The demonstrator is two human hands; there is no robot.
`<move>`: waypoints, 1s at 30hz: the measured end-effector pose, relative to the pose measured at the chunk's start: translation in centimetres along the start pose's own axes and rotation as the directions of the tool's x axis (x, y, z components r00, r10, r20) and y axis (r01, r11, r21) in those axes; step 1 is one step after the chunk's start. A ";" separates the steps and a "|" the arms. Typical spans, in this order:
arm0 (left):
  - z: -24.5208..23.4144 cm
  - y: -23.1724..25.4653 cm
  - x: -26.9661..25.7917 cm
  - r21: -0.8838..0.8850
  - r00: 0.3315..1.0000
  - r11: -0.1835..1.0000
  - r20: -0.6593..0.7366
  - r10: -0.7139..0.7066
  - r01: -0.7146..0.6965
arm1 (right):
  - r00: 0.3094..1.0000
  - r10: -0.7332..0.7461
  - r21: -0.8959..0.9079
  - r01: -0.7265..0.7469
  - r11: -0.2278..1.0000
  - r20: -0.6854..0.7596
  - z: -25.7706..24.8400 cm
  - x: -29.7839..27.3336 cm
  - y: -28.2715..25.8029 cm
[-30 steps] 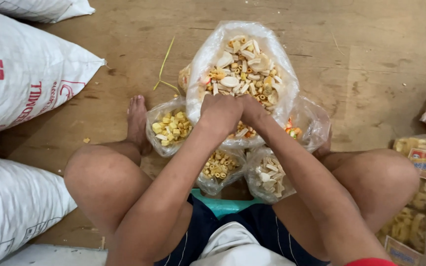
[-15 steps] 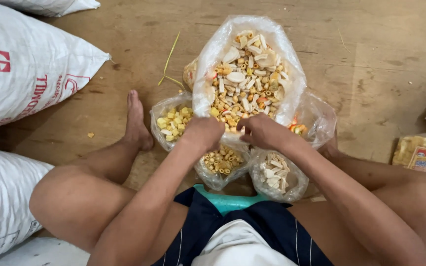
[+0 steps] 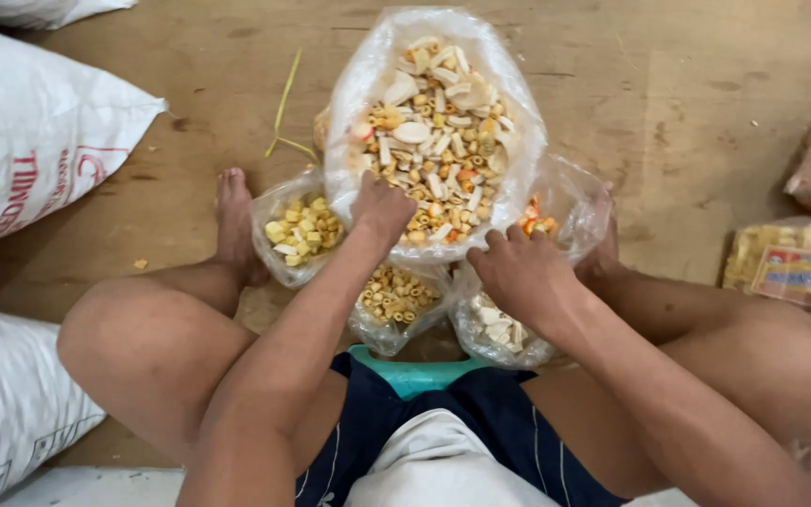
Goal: Sorting various types of crackers from a large bulk bag into smaller individual plastic bags by hand.
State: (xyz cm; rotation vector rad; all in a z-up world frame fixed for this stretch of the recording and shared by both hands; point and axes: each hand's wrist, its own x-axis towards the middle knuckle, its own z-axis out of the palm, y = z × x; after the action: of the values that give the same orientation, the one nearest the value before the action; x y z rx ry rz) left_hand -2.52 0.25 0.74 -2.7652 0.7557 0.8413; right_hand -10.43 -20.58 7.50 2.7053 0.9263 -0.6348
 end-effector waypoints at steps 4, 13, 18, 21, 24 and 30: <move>1.5 -0.2 1.5 0.039 0.999 0.999 0.047 -0.013 0.011 | 0.997 0.016 0.093 -0.022 0.995 0.072 -4.8 -0.6 0.3; -2.7 -1.1 2.0 -0.192 1.000 0.981 -0.008 -0.027 0.025 | 0.993 0.061 0.033 -0.058 0.998 -0.097 -4.2 -1.3 1.6; -14.3 -2.6 -6.7 -0.699 0.982 0.701 -0.008 0.190 -0.141 | 0.936 0.090 0.067 -0.071 0.995 -0.340 -8.5 -2.6 2.2; -15.5 -2.8 -9.0 -0.724 0.967 0.662 -0.025 0.254 -0.193 | 0.895 0.096 0.219 0.002 0.976 -0.435 -10.1 -2.9 2.0; -16.1 -3.0 -9.7 -0.751 0.954 0.616 -0.065 0.293 -0.240 | 0.882 0.072 0.251 0.054 0.967 -0.465 -10.0 -2.9 1.7; -15.1 -3.2 -9.5 -0.773 0.947 0.597 -0.017 0.321 -0.216 | 0.798 -0.020 0.200 0.175 0.964 -0.602 -8.2 -1.8 0.5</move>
State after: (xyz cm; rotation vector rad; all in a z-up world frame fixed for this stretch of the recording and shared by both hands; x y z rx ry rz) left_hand -0.48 2.80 18.55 -3.2883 0.9881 1.7495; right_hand -8.69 -19.26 15.65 3.1684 1.1953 0.1399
